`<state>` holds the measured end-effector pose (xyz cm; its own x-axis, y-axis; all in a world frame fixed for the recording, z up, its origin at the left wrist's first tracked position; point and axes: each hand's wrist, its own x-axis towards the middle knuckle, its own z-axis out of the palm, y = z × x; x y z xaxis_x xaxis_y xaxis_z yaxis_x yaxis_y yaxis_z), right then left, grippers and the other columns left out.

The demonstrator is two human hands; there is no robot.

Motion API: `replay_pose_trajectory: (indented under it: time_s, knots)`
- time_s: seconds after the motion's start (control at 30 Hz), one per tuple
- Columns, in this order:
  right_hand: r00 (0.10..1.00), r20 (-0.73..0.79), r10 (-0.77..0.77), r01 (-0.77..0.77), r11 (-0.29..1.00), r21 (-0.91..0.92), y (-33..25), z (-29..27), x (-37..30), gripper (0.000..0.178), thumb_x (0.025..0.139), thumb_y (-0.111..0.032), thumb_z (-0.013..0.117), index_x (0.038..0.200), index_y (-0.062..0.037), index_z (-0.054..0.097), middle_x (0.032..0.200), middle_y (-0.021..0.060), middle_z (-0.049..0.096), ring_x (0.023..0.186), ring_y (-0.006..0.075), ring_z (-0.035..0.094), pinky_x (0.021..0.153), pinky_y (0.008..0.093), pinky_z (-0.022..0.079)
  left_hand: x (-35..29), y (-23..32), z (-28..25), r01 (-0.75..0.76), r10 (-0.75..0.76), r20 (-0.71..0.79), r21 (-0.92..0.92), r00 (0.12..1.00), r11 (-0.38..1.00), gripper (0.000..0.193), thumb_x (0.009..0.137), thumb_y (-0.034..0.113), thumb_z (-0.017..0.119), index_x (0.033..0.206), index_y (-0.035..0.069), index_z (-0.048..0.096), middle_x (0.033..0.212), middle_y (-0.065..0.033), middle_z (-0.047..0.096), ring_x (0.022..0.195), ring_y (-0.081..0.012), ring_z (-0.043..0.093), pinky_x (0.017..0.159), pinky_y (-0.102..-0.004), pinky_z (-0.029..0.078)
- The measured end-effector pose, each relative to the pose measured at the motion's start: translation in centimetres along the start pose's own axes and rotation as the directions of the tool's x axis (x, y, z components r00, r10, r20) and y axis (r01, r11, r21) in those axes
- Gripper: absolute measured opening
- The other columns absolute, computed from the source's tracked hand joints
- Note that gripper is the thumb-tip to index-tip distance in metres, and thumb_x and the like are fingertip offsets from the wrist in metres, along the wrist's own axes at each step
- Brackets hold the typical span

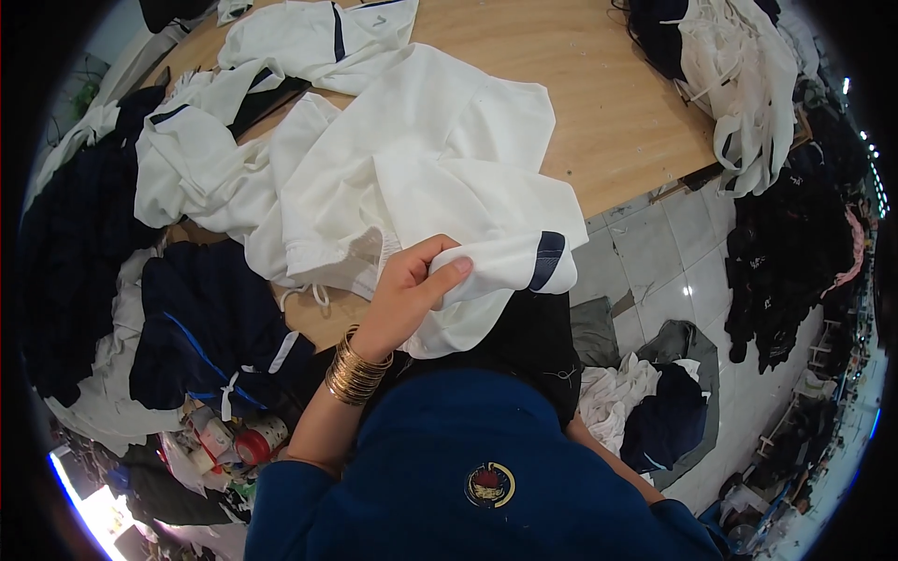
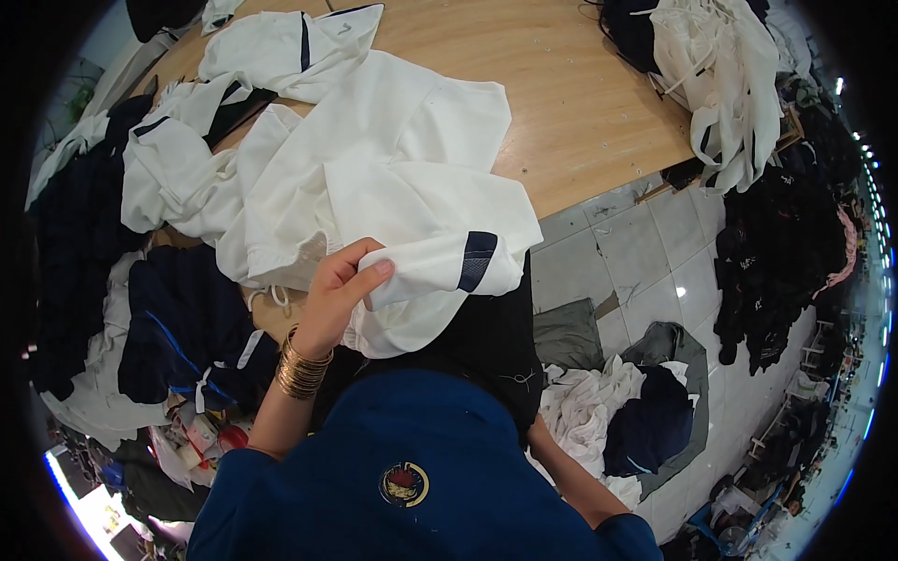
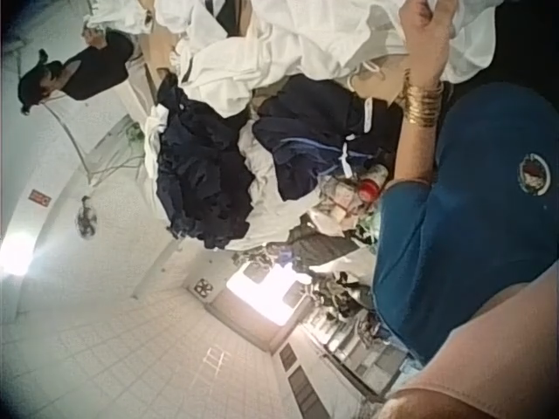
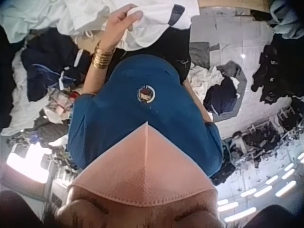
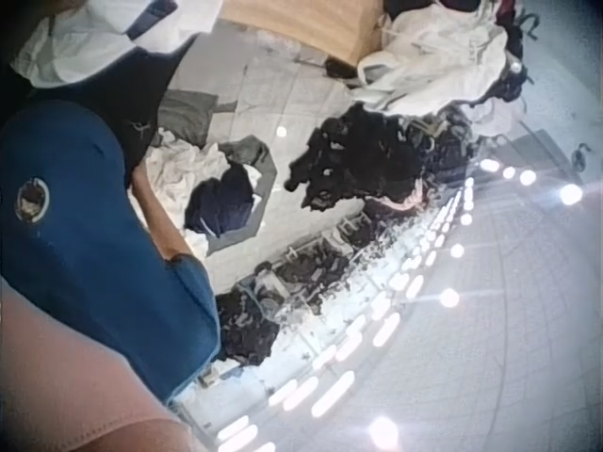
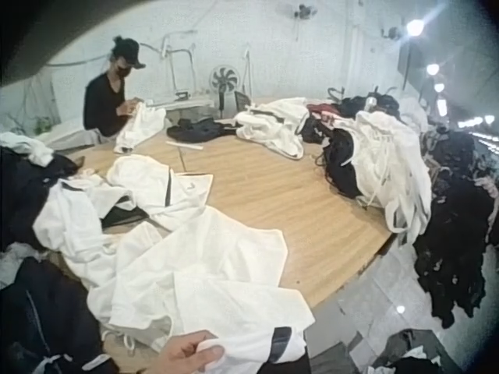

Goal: Trimming loose threads and inspecting white athletic pants at a textile workshop.

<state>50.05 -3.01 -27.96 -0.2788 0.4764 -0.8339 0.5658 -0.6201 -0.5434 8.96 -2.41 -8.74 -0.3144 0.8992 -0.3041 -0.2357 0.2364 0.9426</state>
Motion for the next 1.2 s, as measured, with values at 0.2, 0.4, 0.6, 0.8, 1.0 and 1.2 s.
replay_pose_trajectory:
  time_s: [0.2, 0.4, 0.6, 0.8, 1.0, 1.2]
  knots:
    - [0.992, -0.007, 0.125, -0.125, 0.992, 0.015, -0.5, -0.9, -0.5, 0.030, 0.090, -0.026, 0.047, 0.104, -0.0017, 0.055, 0.076, 0.0127, 0.060, 0.058, 0.0204, 0.056, 0.052, 0.0316, 0.043, 0.3, -0.1, 0.0, 0.030, -0.030, -0.005, -0.019, 1.000, 0.999, 0.016, 0.087, 0.017, 0.057, 0.089, 0.001, 0.060, 0.075, 0.0041, 0.056, 0.067, -0.0008, 0.047, 0.057, -0.0167, 0.037]
    - [0.970, -0.008, 0.244, -0.243, 0.969, 0.048, -1.3, -0.6, -1.1, 0.028, 0.090, -0.027, 0.047, 0.102, -0.0027, 0.055, 0.071, 0.0117, 0.058, 0.052, 0.0200, 0.054, 0.047, 0.0319, 0.042, 0.3, -0.3, -0.3, 0.042, -0.042, -0.001, -0.016, 0.999, 0.999, 0.018, 0.087, 0.017, 0.058, 0.091, 0.000, 0.062, 0.075, 0.0033, 0.058, 0.067, -0.0014, 0.048, 0.058, -0.0170, 0.038]
    - [0.937, 0.007, 0.349, -0.349, 0.935, 0.059, -2.8, -0.8, -2.1, 0.027, 0.091, -0.028, 0.046, 0.100, -0.0034, 0.056, 0.067, 0.0109, 0.057, 0.047, 0.0197, 0.052, 0.044, 0.0322, 0.040, 0.3, -0.7, -0.2, 0.017, -0.017, 0.007, -0.035, 1.000, 0.999, 0.019, 0.087, 0.019, 0.059, 0.090, 0.000, 0.062, 0.070, 0.0041, 0.054, 0.062, -0.0015, 0.043, 0.054, -0.0173, 0.034]
    - [0.899, -0.424, -0.107, 0.187, 0.971, 0.152, -12.0, -2.4, -1.8, 0.034, 0.094, -0.036, 0.044, 0.109, -0.0070, 0.056, 0.056, 0.0016, 0.047, 0.041, 0.0071, 0.038, 0.038, 0.0229, 0.028, 0.2, -0.1, -0.5, 0.019, -0.019, -0.009, -0.014, 1.000, 1.000, 0.017, 0.086, 0.014, 0.058, 0.088, -0.002, 0.062, 0.075, 0.0030, 0.058, 0.069, -0.0025, 0.048, 0.061, -0.0177, 0.038]
    - [0.680, -0.193, -0.708, 0.672, 0.706, -0.222, -26.7, 5.3, -6.4, 0.027, 0.085, -0.015, 0.059, 0.111, -0.0069, 0.055, 0.068, -0.0054, 0.038, 0.062, 0.0044, 0.035, 0.057, 0.0188, 0.029, -0.1, -0.1, 0.0, -0.021, 0.022, 0.029, -0.038, 0.999, 0.999, 0.016, 0.086, 0.016, 0.061, 0.087, 0.000, 0.063, 0.071, 0.0044, 0.052, 0.061, -0.0015, 0.043, 0.053, -0.0177, 0.036]
    - [0.700, 0.129, -0.702, 0.683, 0.607, -0.406, -30.7, 9.5, -8.7, 0.036, 0.075, -0.024, 0.074, 0.101, -0.0054, 0.055, 0.068, 0.0019, 0.052, 0.058, 0.0094, 0.048, 0.054, 0.0220, 0.041, -0.4, 0.5, 0.1, -0.046, 0.044, 0.028, 0.054, 0.999, 0.997, 0.017, 0.086, 0.015, 0.061, 0.085, -0.001, 0.063, 0.073, 0.0021, 0.054, 0.064, -0.0033, 0.046, 0.058, -0.0190, 0.037]
